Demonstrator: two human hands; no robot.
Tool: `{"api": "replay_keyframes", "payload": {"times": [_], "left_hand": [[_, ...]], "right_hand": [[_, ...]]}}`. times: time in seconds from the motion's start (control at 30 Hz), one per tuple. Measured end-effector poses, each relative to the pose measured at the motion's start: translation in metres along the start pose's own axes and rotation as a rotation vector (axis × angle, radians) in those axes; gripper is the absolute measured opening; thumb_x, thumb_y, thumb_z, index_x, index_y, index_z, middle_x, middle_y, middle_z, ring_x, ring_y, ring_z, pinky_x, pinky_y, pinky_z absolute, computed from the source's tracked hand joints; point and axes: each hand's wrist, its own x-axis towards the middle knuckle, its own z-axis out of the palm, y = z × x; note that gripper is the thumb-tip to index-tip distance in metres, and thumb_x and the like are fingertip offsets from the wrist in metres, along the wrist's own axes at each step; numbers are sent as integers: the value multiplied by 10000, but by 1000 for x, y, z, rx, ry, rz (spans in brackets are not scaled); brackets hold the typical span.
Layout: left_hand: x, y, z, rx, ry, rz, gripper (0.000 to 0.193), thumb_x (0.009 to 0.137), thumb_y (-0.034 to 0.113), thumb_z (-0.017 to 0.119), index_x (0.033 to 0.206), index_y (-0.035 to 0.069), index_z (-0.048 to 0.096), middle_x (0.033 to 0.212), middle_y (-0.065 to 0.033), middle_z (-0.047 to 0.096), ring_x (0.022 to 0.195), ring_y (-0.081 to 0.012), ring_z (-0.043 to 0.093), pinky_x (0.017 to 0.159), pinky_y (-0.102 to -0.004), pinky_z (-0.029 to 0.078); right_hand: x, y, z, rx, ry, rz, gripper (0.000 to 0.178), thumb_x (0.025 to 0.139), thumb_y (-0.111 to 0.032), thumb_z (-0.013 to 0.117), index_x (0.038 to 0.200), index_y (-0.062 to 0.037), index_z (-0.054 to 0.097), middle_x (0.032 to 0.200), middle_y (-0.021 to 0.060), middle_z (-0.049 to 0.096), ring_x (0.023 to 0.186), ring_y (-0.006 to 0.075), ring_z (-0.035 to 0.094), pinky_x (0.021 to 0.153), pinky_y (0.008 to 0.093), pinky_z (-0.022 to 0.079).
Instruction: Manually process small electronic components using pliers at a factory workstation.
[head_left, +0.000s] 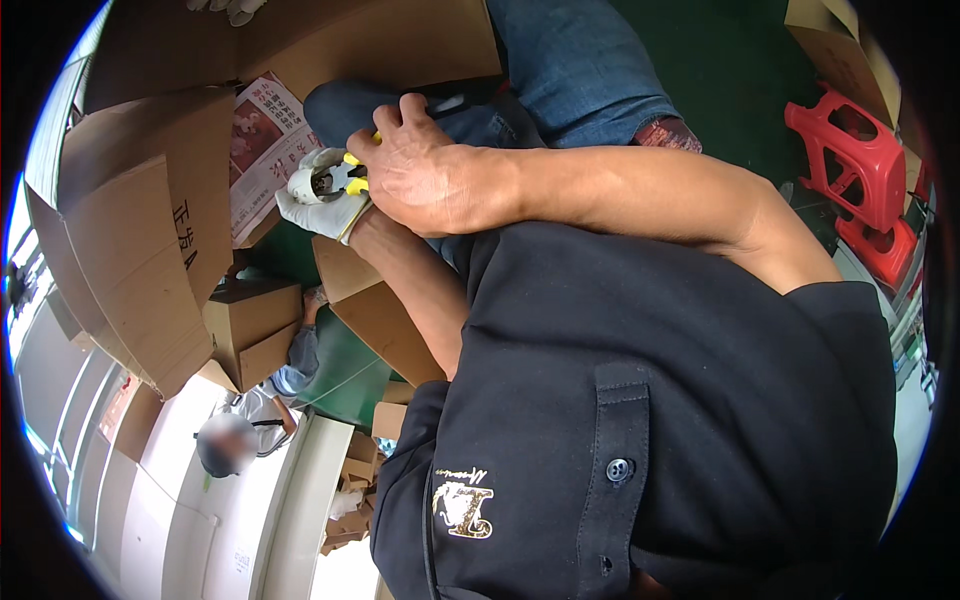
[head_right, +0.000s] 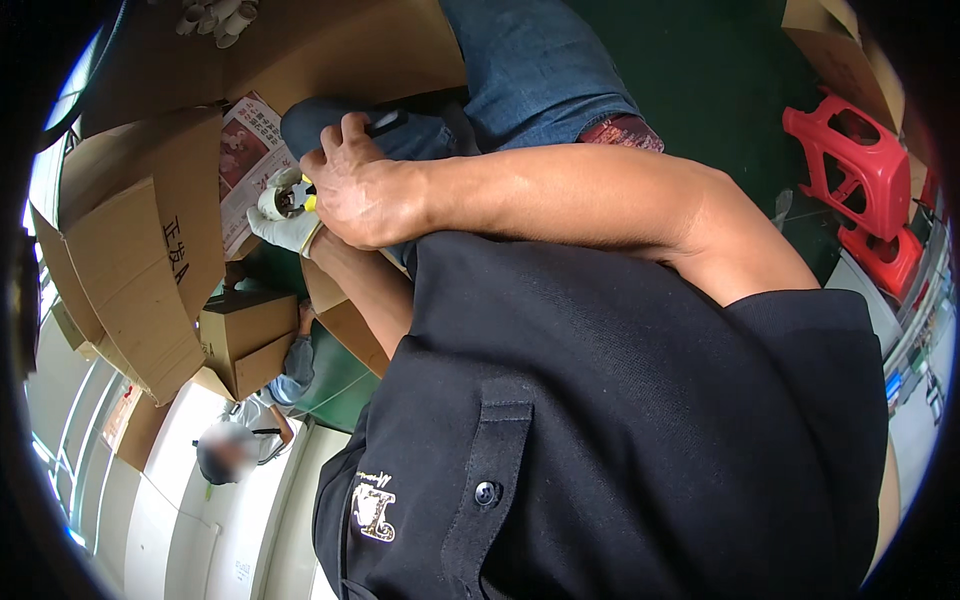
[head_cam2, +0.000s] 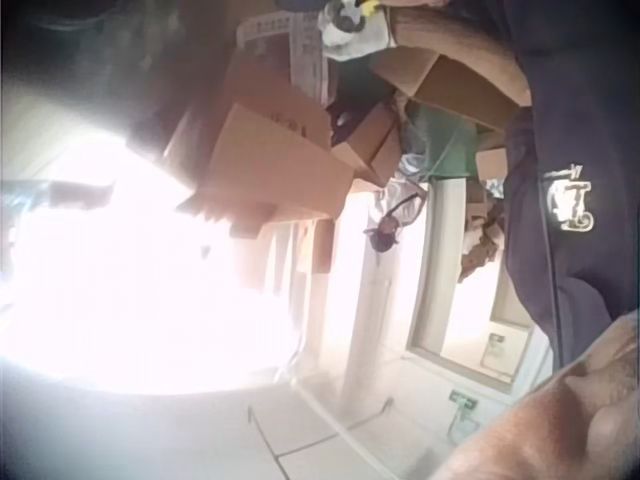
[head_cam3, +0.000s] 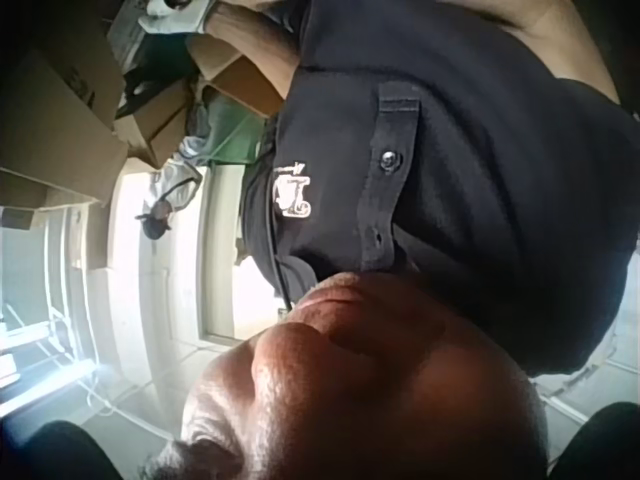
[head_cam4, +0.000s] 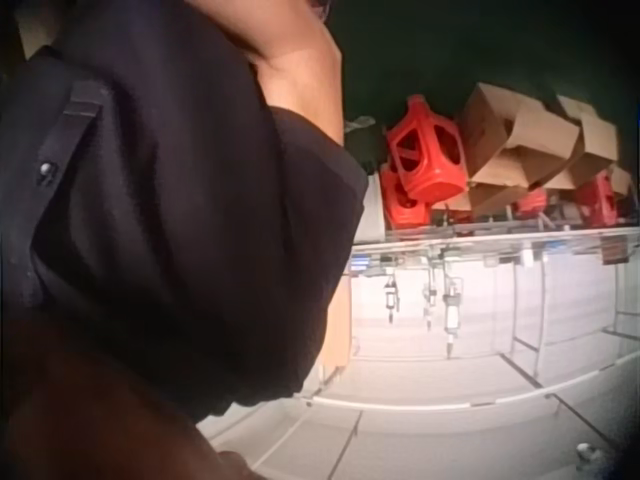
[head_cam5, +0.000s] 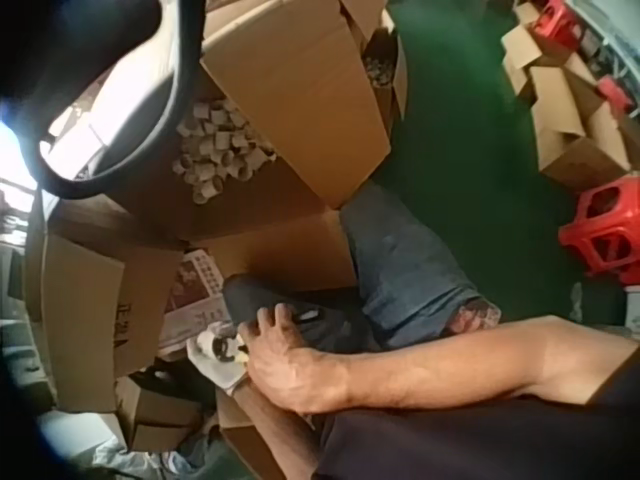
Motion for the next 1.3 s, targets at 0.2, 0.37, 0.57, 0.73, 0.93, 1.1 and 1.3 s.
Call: {"api": "replay_keyframes", "payload": {"times": [0.2,0.37,0.57,0.73,0.93,1.1,1.3], "left_hand": [[6,3,-13,-40,-76,-36,394,830,463,596,785,74,552,744,-87,578,668,-242,589,625,-356,507],[7,1,-11,-85,-33,-98,380,823,451,614,796,78,545,766,-84,571,682,-236,588,632,-359,509],[4,-1,-17,-36,-93,-22,364,816,438,639,808,86,545,782,-89,565,707,-238,590,646,-356,508],[11,2,-20,-127,-86,-103,364,821,459,627,768,104,568,782,-90,580,696,-234,590,638,-369,513],[5,-2,-12,-49,-97,-26,375,822,461,630,783,94,562,796,-94,577,706,-242,597,655,-372,517],[8,0,-18,-56,-88,-51,407,829,458,627,850,63,536,793,-91,563,704,-237,591,651,-361,517],[23,12,-33,-72,-184,-112,474,837,515,575,906,47,547,834,-144,590,818,-308,597,759,-447,492]], "right_hand": [[11,4,-19,419,-391,170,293,636,-139,624,860,5,746,1102,206,560,955,373,520,772,497,378],[-2,0,9,-15,3,11,302,618,-174,660,838,15,744,1100,204,566,947,365,515,764,496,377],[12,7,-13,357,-348,142,301,623,-173,668,840,24,738,1113,208,563,946,368,519,740,504,384],[1,-1,-1,103,-144,72,298,631,-187,683,845,12,743,1087,188,560,931,345,515,742,486,379],[3,4,-11,154,-168,76,306,652,-166,646,880,16,738,1094,205,559,968,363,516,769,502,371],[10,6,-18,408,-416,172,302,658,-144,625,884,27,733,1096,209,560,942,366,525,758,490,376],[-4,-2,3,-60,13,-27,236,686,-176,658,825,-6,746,1075,171,559,905,302,489,758,455,362]]}}
